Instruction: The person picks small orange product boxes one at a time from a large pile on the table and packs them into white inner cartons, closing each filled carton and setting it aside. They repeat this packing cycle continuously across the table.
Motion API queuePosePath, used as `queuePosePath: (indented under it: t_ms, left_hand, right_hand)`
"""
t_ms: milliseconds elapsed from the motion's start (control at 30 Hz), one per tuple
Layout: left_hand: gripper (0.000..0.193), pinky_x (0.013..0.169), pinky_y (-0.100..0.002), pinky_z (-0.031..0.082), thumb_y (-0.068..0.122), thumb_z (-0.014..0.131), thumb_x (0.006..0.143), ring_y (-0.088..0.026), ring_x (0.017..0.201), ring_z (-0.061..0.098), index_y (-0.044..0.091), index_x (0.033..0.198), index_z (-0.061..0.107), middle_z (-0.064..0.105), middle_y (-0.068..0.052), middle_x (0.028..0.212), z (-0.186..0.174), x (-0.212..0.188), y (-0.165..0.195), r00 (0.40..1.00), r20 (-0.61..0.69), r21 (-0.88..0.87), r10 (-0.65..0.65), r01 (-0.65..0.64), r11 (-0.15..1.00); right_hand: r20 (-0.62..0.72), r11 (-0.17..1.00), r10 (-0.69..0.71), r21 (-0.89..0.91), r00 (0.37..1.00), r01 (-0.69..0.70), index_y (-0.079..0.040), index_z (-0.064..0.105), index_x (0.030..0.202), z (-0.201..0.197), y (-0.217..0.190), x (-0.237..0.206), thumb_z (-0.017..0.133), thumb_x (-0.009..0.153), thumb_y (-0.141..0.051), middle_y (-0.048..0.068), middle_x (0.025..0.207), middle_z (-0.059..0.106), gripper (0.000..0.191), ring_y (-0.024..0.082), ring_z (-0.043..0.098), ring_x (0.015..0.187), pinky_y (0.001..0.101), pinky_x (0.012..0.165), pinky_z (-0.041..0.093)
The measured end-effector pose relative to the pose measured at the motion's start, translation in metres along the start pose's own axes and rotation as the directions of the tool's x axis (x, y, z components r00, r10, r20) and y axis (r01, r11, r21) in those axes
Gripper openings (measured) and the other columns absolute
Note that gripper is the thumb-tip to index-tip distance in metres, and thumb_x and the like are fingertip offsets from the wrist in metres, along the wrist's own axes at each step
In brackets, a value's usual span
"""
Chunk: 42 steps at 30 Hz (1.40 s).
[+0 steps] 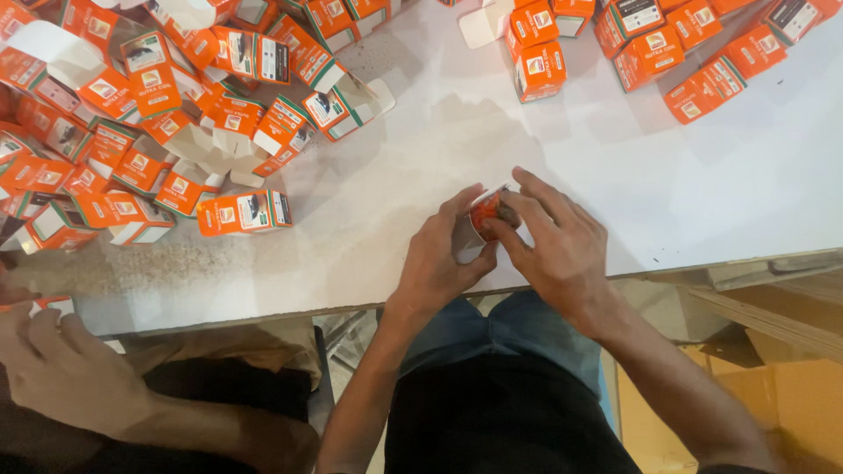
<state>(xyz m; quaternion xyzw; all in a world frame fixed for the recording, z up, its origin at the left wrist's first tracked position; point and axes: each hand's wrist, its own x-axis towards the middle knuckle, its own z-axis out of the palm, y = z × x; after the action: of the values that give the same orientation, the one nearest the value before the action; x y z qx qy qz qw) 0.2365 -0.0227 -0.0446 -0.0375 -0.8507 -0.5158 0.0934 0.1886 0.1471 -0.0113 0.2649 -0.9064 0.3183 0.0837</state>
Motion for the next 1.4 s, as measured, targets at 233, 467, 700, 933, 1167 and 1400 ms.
queuePosePath:
  t_ms: [233, 467, 700, 933, 1167, 1400]
  left_hand:
    - [0.074, 0.1, -0.039, 0.057, 0.008, 0.084, 0.08, -0.032, 0.118, 0.07, 0.007, 0.145, 0.049, 0.069, -0.016, 0.13, -0.001, -0.002, 0.004, 0.999, 0.001, -0.067, -0.041, 0.041, 0.997]
    - [0.063, 0.103, -0.036, 0.058, 0.006, 0.081, 0.088, -0.027, 0.121, 0.07, -0.001, 0.141, 0.048, 0.066, -0.019, 0.132, 0.021, -0.013, 0.016, 0.963, -0.229, -0.198, -0.144, 0.099, 0.975]
    - [0.051, 0.109, -0.038, 0.057, 0.002, 0.078, 0.089, -0.029, 0.128, 0.069, -0.002, 0.133, 0.053, 0.064, -0.023, 0.142, 0.027, -0.019, 0.006, 0.948, -0.292, -0.264, -0.128, 0.049, 0.963]
    - [0.056, 0.099, -0.038, 0.06, 0.006, 0.078, 0.086, -0.034, 0.126, 0.068, 0.005, 0.139, 0.058, 0.061, -0.021, 0.143, 0.011, -0.016, 0.014, 0.979, -0.202, 0.118, 0.039, -0.016, 0.993]
    - [0.054, 0.083, -0.038, 0.061, 0.02, 0.085, 0.085, -0.032, 0.113, 0.07, 0.008, 0.134, 0.064, 0.065, -0.019, 0.136, -0.008, -0.004, 0.019, 0.987, -0.053, 0.434, 0.154, -0.117, 0.893]
    - [0.016, 0.08, -0.031, 0.064, 0.013, 0.082, 0.091, -0.023, 0.096, 0.079, 0.007, 0.105, 0.076, 0.072, -0.016, 0.13, 0.001, 0.0, 0.014, 0.984, -0.161, 0.053, -0.073, 0.083, 0.995]
  right_hand:
    - [0.047, 0.975, -0.151, -0.157, 0.987, 0.156, -0.019, 0.075, 0.117, -0.011, -0.003, 0.002, 0.072, 0.092, -0.024, 0.019, 0.145, 0.057, 0.026, 0.034, 0.069, 0.11, 0.0446, 0.086, 0.057]
    - [0.264, 0.991, 0.005, -0.13, 0.964, 0.031, -0.014, 0.071, 0.119, -0.008, 0.001, 0.008, 0.065, 0.098, -0.033, 0.016, 0.14, 0.06, 0.029, 0.033, 0.068, 0.106, 0.0477, 0.082, 0.055]
    - [0.068, 0.886, 0.045, 0.459, 0.997, -0.071, -0.008, 0.046, 0.143, 0.002, 0.012, -0.018, 0.078, 0.088, -0.012, 0.014, 0.132, 0.064, 0.064, 0.031, 0.072, 0.11, 0.0389, 0.091, 0.06]
    - [0.095, 0.953, -0.053, 0.301, 0.994, 0.022, -0.01, 0.066, 0.134, 0.009, 0.021, -0.018, 0.074, 0.084, 0.002, 0.014, 0.134, 0.062, 0.053, 0.028, 0.072, 0.104, 0.0381, 0.083, 0.062]
    - [0.062, 0.963, -0.081, 0.263, 0.995, 0.062, -0.01, 0.07, 0.126, 0.014, 0.025, -0.018, 0.073, 0.083, 0.004, 0.011, 0.135, 0.06, 0.046, 0.023, 0.075, 0.096, 0.0368, 0.079, 0.061]
    - [0.036, 0.964, -0.066, 0.259, 0.997, 0.055, -0.01, 0.071, 0.126, 0.017, 0.024, -0.023, 0.077, 0.082, 0.0, 0.011, 0.134, 0.061, 0.045, 0.022, 0.075, 0.096, 0.0358, 0.078, 0.061]
